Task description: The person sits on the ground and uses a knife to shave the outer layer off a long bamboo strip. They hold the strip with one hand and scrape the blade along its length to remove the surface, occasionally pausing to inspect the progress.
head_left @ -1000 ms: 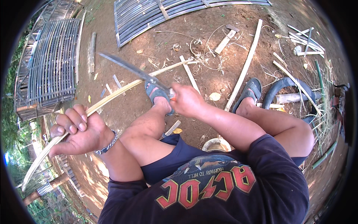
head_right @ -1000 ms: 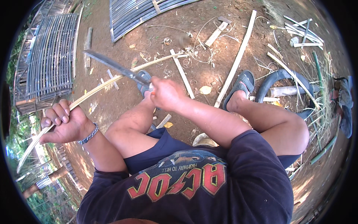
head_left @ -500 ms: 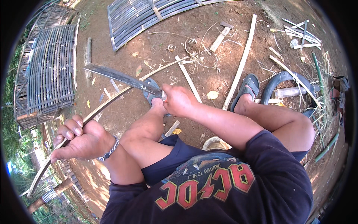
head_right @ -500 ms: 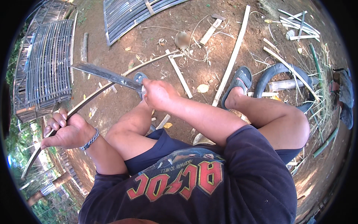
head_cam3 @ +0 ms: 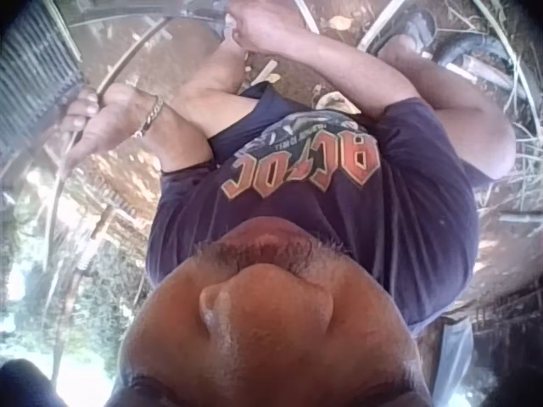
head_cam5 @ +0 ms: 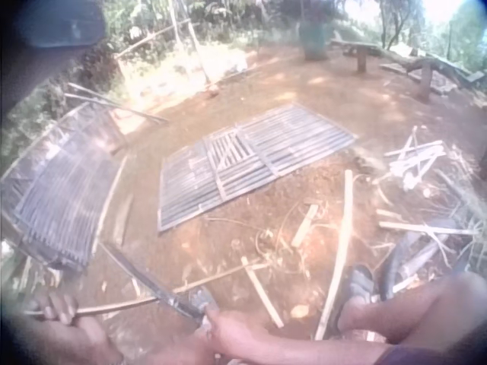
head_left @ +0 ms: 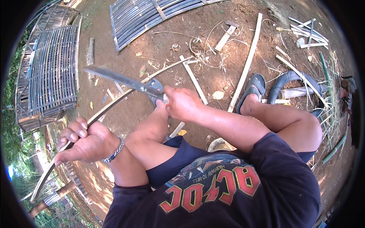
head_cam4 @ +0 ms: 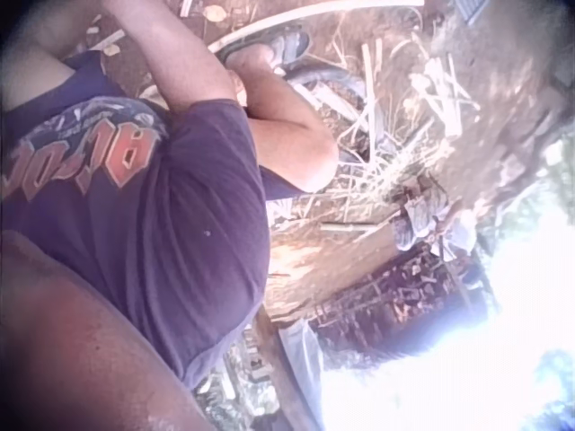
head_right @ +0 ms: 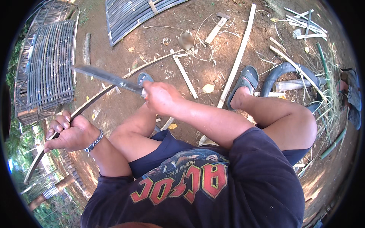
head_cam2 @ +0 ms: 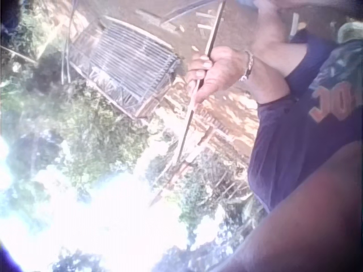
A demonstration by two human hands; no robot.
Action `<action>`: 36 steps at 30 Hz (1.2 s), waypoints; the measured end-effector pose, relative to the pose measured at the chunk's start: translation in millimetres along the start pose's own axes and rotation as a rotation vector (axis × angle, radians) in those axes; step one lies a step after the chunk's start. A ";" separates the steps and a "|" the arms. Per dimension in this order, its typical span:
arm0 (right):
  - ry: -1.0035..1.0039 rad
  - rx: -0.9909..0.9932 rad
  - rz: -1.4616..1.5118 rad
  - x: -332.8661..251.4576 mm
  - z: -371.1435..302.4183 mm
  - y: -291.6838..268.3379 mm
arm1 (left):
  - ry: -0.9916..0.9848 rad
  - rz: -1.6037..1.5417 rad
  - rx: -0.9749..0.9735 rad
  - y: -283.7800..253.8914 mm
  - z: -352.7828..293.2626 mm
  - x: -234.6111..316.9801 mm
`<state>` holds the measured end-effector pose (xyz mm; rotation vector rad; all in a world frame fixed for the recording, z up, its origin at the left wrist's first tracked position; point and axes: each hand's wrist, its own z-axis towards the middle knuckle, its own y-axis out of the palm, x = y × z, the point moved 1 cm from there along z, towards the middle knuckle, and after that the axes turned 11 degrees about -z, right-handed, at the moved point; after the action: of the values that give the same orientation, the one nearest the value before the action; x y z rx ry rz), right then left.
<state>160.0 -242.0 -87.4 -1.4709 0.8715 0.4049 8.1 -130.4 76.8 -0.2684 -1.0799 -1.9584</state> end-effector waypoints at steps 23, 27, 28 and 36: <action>0.005 -0.034 -0.099 42.7 17.4 -10.9 | -0.060 -0.075 -0.107 -1.5 5.2 -0.4; 0.267 -0.080 -0.152 113.7 38.5 5.2 | -0.067 -0.079 -0.137 -0.1 7.2 -5.4; 0.266 -0.087 -0.173 115.4 38.5 3.9 | -0.071 -0.084 -0.134 -0.6 6.7 -4.9; 0.009 -0.069 -0.072 64.2 31.2 -10.6 | -0.094 -0.096 -0.159 -3.1 12.3 -2.6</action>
<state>217.2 -230.4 -129.9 -1.5644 0.8159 0.3779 4.8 -118.5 80.9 -0.4053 -1.0144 -2.1403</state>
